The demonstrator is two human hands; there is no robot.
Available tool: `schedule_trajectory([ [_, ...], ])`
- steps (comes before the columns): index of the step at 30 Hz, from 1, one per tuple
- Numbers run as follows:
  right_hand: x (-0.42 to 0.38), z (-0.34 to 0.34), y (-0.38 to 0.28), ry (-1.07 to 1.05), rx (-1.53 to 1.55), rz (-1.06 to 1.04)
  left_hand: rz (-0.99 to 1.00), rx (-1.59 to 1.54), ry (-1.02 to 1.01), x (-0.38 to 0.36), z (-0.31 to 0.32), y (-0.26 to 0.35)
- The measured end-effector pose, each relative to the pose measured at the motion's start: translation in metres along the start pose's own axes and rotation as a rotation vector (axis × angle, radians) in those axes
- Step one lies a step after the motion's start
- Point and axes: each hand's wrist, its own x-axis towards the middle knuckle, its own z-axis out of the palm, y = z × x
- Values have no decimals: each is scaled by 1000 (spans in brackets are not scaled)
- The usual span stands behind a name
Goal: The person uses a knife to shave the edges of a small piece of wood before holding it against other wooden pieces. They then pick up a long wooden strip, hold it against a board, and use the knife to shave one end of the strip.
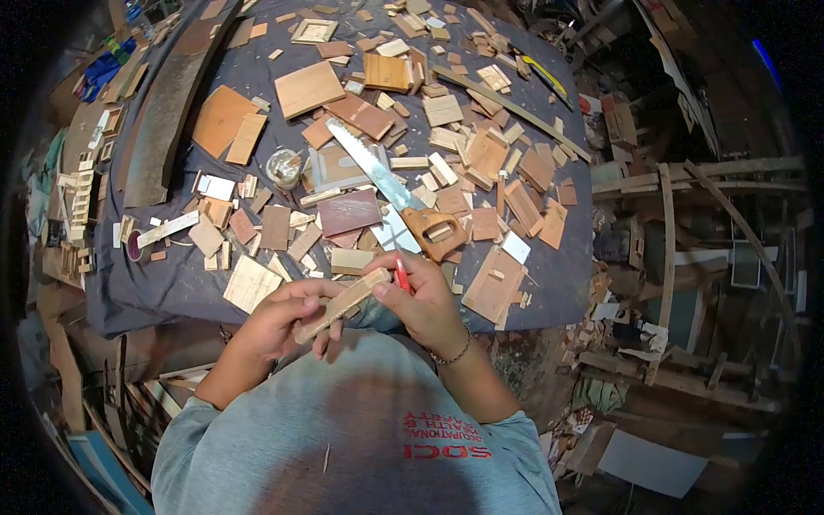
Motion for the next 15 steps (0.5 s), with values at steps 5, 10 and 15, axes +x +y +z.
schedule_trajectory([
  [5, 13, 12, -4, 15, 22, -40, 175, -62, -29, -17, -27, 10],
  [10, 25, 20, -2, -20, -38, 54, 426, -204, -97, -22, -34, 6],
  [15, 21, 26, 12, -78, -61, 50, 468, 105, 297, -12, -21, 2],
])
